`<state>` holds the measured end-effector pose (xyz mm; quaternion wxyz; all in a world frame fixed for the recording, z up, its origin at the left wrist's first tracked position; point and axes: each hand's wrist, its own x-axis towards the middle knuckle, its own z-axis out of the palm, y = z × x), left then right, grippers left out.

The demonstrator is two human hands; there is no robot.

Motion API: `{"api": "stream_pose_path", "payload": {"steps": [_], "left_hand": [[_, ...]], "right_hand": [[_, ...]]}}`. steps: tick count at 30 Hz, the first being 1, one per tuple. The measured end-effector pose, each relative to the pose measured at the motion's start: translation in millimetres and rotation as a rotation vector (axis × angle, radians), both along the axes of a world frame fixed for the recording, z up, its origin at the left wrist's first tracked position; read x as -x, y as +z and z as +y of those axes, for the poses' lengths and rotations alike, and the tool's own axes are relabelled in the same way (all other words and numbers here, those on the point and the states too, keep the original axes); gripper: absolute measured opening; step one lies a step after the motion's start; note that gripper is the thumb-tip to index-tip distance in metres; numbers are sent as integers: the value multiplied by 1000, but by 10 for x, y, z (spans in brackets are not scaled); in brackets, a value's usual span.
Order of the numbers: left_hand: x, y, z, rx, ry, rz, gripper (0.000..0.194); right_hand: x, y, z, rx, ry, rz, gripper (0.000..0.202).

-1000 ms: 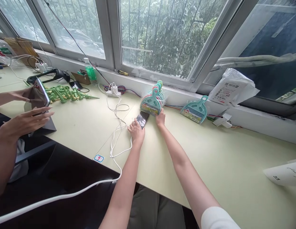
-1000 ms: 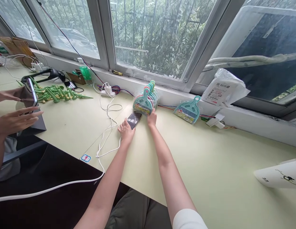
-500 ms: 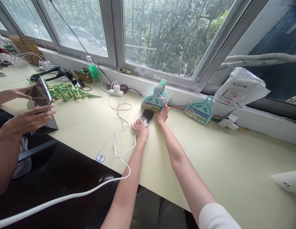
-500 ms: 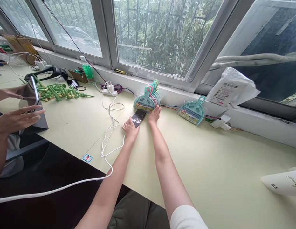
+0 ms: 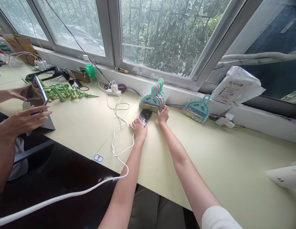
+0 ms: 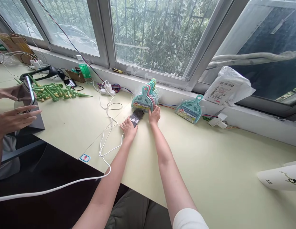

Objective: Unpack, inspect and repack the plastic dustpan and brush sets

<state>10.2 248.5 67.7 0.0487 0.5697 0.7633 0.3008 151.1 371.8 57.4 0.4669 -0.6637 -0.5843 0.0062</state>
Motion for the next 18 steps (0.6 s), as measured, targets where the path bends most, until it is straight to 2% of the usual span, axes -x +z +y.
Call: {"api": "stream_pose_path", "payload": {"steps": [3,6,8,10,13,15,18], "left_hand": [[-1,0,7,2,3,18,73],[2,35,11,-4,10,41,75],[-12,87,2,-62,15,51,75],[-66,146,-25,-186,-32,43,70],[-268,189,-102,-338,-226,34,54],[-488,163,-151,-339,-368,49,43],[-862,60,-146,-256,-552,102,37]], "right_hand": [[-121,-7,-64,-53,-26,-6,35],[-436,-18,-141,-93,-141,-19,31],[-768,-12,-202,-106,-294,-4,33],[-1174,3,-280,-101,-478,40,36],[-1827,20,-428,-61,-694,146,43],[-2217,19,-516,0,-686,245,49],[-2648,29,-556,100,-535,372,58]]}}
